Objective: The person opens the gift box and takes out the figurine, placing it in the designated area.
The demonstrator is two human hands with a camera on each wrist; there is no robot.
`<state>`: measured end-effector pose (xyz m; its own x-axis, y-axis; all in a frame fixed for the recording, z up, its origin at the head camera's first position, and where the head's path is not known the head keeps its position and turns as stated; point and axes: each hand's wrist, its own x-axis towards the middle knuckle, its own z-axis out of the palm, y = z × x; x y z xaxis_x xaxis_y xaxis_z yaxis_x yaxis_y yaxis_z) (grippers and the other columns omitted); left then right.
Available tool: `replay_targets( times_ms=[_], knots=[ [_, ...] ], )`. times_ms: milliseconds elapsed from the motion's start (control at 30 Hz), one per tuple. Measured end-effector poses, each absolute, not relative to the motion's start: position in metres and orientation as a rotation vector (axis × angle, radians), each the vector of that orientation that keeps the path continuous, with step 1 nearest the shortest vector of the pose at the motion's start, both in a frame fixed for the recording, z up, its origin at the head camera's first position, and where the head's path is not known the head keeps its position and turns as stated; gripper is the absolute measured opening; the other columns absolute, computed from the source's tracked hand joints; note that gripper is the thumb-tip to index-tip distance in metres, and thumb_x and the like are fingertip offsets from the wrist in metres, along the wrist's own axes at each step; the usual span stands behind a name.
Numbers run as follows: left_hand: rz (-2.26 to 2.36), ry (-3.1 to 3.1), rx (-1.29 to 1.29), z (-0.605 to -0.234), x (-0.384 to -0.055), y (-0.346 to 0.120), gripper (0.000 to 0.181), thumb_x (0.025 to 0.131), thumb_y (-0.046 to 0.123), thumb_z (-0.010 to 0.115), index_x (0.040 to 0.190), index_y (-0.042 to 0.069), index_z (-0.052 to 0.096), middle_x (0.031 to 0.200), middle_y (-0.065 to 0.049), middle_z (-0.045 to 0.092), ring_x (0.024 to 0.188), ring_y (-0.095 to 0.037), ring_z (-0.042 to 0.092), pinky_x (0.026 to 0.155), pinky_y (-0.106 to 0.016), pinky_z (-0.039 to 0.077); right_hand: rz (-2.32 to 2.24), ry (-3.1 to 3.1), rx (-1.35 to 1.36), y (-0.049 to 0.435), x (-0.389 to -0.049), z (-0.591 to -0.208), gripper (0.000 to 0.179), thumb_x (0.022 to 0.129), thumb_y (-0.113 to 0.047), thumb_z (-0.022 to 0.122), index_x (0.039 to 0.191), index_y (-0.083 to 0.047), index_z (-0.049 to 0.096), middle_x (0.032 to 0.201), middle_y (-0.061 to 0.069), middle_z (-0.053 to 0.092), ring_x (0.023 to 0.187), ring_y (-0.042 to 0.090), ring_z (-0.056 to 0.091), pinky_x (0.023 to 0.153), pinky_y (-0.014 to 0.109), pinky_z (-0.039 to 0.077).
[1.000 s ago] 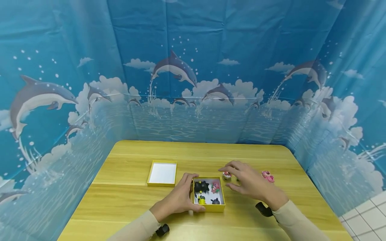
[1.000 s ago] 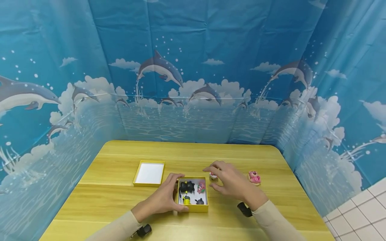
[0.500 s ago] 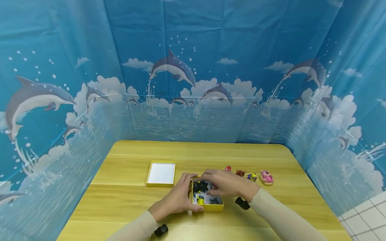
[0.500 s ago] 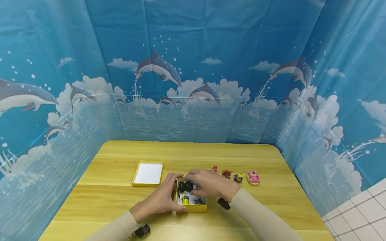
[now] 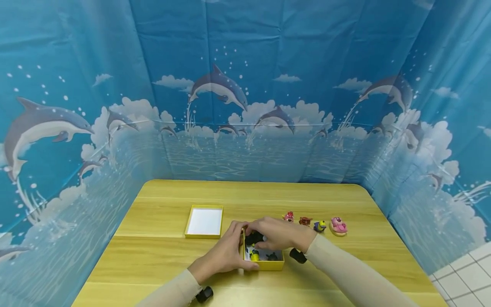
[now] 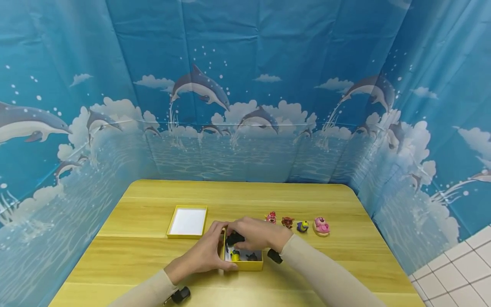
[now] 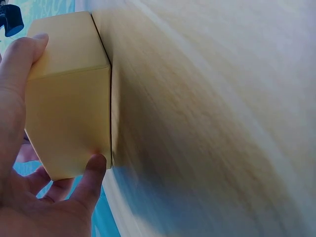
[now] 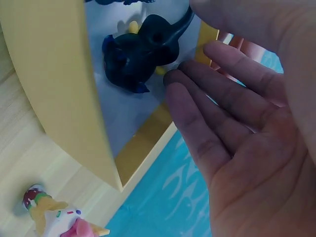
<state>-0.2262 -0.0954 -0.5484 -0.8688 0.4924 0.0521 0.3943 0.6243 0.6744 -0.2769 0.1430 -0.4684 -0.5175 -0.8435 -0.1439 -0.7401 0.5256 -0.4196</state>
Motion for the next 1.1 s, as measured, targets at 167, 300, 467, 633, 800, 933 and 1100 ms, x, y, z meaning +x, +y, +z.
replay_targets(
  times_ms=[167, 300, 467, 633, 800, 933, 1100],
  knots=[
    [1.085, 2.703, 0.746, -0.548, -0.227, -0.095, 0.119, 0.087, 0.073, 0.096, 0.176, 0.02, 0.038, 0.162, -0.003, 0.049, 0.119, -0.013, 0.055, 0.104, -0.035, 0.056, -0.422, 2.438, -1.314, 0.142, -0.277, -0.469, 0.042, 0.11, -0.014, 0.084, 0.15, -0.008, 0.074, 0.149, 0.011, 0.08, 0.131, 0.021, 0.08, 0.111, 0.032, 0.066],
    [1.088, 2.709, 0.74, -0.548, -0.226, -0.096, 0.118, 0.087, 0.072, 0.096, 0.177, 0.02, 0.038, 0.164, -0.003, 0.048, 0.119, -0.011, 0.056, 0.104, -0.036, 0.057, -0.406, 2.448, -1.33, 0.141, -0.276, -0.47, 0.041, 0.11, -0.013, 0.084, 0.15, -0.008, 0.075, 0.147, 0.01, 0.081, 0.132, 0.021, 0.079, 0.109, 0.031, 0.066],
    [1.09, 2.706, 0.757, -0.548, -0.226, -0.096, 0.118, 0.088, 0.069, 0.097, 0.176, 0.019, 0.038, 0.162, -0.004, 0.049, 0.114, -0.013, 0.055, 0.098, -0.032, 0.053, -0.404, 2.442, -1.356, 0.144, -0.276, -0.469, 0.041, 0.109, -0.007, 0.083, 0.149, -0.01, 0.077, 0.147, 0.006, 0.081, 0.136, 0.02, 0.076, 0.114, 0.033, 0.065],
    [1.09, 2.7, 0.755, -0.547, -0.226, -0.095, 0.121, 0.088, 0.069, 0.098, 0.178, 0.016, 0.037, 0.162, -0.005, 0.049, 0.111, -0.012, 0.055, 0.096, -0.031, 0.052, -0.425, 2.422, -1.337, 0.148, -0.277, -0.469, 0.045, 0.109, -0.003, 0.081, 0.153, -0.011, 0.076, 0.15, 0.004, 0.08, 0.14, 0.02, 0.077, 0.116, 0.033, 0.064],
    [1.082, 2.706, 0.737, -0.548, -0.227, -0.094, 0.123, 0.087, 0.071, 0.097, 0.179, 0.017, 0.036, 0.165, -0.006, 0.048, 0.11, -0.012, 0.055, 0.097, -0.034, 0.052, -0.373, 2.435, -1.269, 0.15, -0.278, -0.473, 0.044, 0.106, -0.009, 0.086, 0.149, -0.016, 0.079, 0.143, -0.002, 0.083, 0.127, 0.012, 0.08, 0.106, 0.029, 0.066],
    [1.078, 2.708, 0.728, -0.548, -0.227, -0.094, 0.124, 0.085, 0.07, 0.098, 0.179, 0.017, 0.037, 0.168, -0.007, 0.047, 0.116, -0.013, 0.056, 0.104, -0.038, 0.056, -0.342, 2.437, -1.255, 0.15, -0.279, -0.477, 0.044, 0.105, -0.011, 0.089, 0.147, -0.019, 0.079, 0.14, -0.004, 0.084, 0.122, 0.007, 0.079, 0.103, 0.027, 0.067],
    [1.082, 2.707, 0.717, -0.548, -0.226, -0.094, 0.125, 0.085, 0.07, 0.099, 0.179, 0.017, 0.037, 0.17, -0.007, 0.047, 0.117, -0.014, 0.057, 0.104, -0.04, 0.058, -0.338, 2.431, -1.262, 0.15, -0.281, -0.479, 0.045, 0.104, -0.01, 0.089, 0.146, -0.02, 0.079, 0.142, -0.003, 0.083, 0.127, 0.011, 0.079, 0.106, 0.03, 0.067]
  ],
)
